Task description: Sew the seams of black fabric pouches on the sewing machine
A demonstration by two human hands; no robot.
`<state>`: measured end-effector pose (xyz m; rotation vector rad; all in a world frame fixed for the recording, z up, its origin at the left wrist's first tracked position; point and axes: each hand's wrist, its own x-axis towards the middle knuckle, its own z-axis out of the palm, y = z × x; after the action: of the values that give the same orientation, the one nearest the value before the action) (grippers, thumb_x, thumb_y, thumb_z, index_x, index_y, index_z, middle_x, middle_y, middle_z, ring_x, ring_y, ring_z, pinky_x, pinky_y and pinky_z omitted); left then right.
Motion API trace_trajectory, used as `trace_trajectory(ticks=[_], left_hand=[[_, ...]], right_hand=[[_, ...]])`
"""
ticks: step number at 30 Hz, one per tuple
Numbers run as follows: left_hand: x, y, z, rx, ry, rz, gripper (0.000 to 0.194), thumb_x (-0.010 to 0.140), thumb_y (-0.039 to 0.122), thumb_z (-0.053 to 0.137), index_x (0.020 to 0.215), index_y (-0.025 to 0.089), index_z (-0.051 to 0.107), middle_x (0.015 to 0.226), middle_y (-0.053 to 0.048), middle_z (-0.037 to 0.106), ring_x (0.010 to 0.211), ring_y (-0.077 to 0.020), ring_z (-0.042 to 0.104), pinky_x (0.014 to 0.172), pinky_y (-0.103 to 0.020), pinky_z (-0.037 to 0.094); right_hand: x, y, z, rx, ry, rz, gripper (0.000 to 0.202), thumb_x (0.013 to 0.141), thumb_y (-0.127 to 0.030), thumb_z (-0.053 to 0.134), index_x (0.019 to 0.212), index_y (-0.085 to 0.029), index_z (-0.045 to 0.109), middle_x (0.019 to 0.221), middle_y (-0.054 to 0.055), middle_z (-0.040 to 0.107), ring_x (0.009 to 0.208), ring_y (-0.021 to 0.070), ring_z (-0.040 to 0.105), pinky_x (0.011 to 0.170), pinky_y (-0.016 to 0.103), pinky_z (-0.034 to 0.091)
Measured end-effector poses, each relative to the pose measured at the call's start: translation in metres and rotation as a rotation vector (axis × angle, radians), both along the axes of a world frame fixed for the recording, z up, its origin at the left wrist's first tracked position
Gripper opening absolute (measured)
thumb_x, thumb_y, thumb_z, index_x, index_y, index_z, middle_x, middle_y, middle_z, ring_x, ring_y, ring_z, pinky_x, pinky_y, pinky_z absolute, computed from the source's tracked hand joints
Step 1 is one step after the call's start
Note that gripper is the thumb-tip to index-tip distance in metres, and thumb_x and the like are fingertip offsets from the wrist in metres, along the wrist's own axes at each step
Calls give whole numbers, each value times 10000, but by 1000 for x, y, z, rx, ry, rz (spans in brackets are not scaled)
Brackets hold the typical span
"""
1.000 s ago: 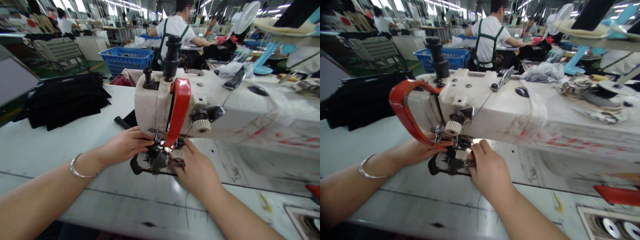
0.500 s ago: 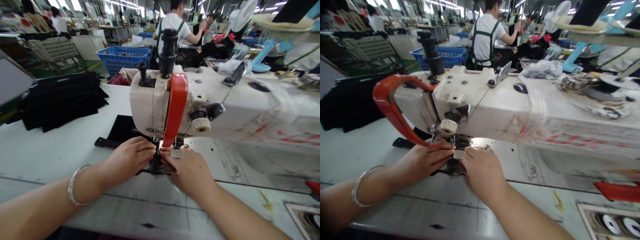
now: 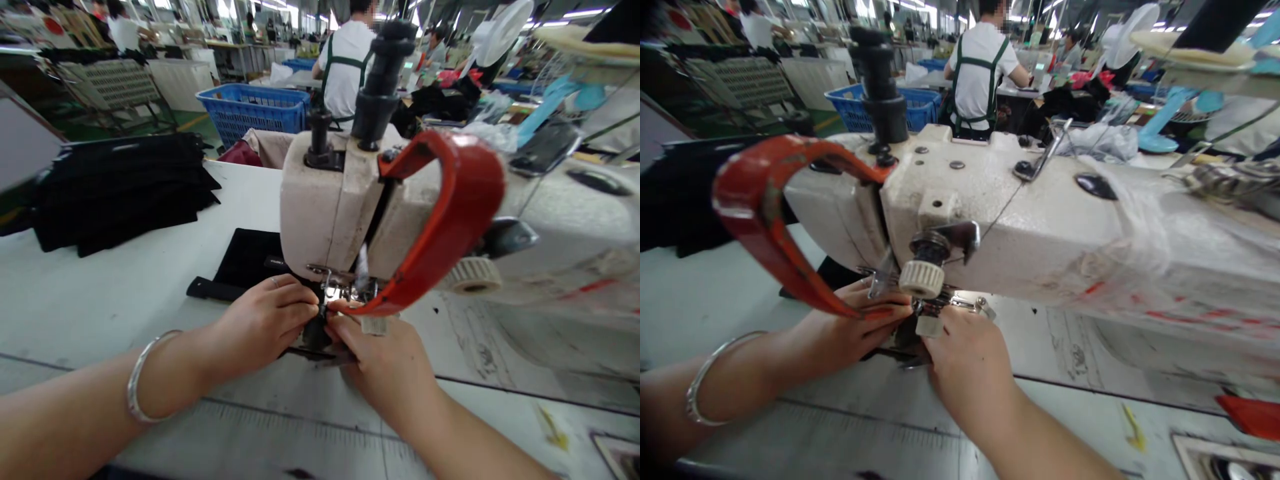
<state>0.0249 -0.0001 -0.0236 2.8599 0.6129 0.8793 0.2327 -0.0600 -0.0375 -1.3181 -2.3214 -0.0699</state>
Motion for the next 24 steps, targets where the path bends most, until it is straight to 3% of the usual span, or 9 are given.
trace_trajectory(ticks=[4, 9, 13, 24], left_hand=[[2, 6, -3, 3, -24, 2, 282, 1005, 129, 404, 936, 116, 677, 901, -76, 716, 914, -182, 671, 919, -320, 556], [3, 12, -11, -180, 33, 39, 232, 993, 151, 452, 956, 164, 681, 960, -47, 722, 980, -190, 669, 976, -369, 528], [2, 14, -16, -229, 29, 69, 224, 996, 171, 464, 1006, 169, 688, 996, -52, 722, 1028, -202, 655, 983, -375, 521], [5, 11, -11, -82, -30, 109, 198, 982, 152, 484, 934, 172, 675, 932, -38, 726, 942, -191, 683, 931, -347, 549]], right_hand=[[0, 4, 1, 38, -17, -6, 280, 894, -86, 454, 932, -176, 717, 937, 107, 738, 626, 205, 627, 544, 319, 475], [1, 10, 2, 73, -4, 1, 264, 880, -82, 470, 892, -171, 718, 864, 102, 732, 647, 215, 637, 552, 320, 490], [1, 12, 0, 45, 2, -17, 257, 869, -83, 480, 920, -183, 711, 884, 93, 730, 678, 214, 644, 575, 311, 488], [1, 10, -3, 19, -26, -64, 231, 811, -82, 542, 921, -201, 706, 867, 74, 722, 681, 196, 628, 582, 280, 451]])
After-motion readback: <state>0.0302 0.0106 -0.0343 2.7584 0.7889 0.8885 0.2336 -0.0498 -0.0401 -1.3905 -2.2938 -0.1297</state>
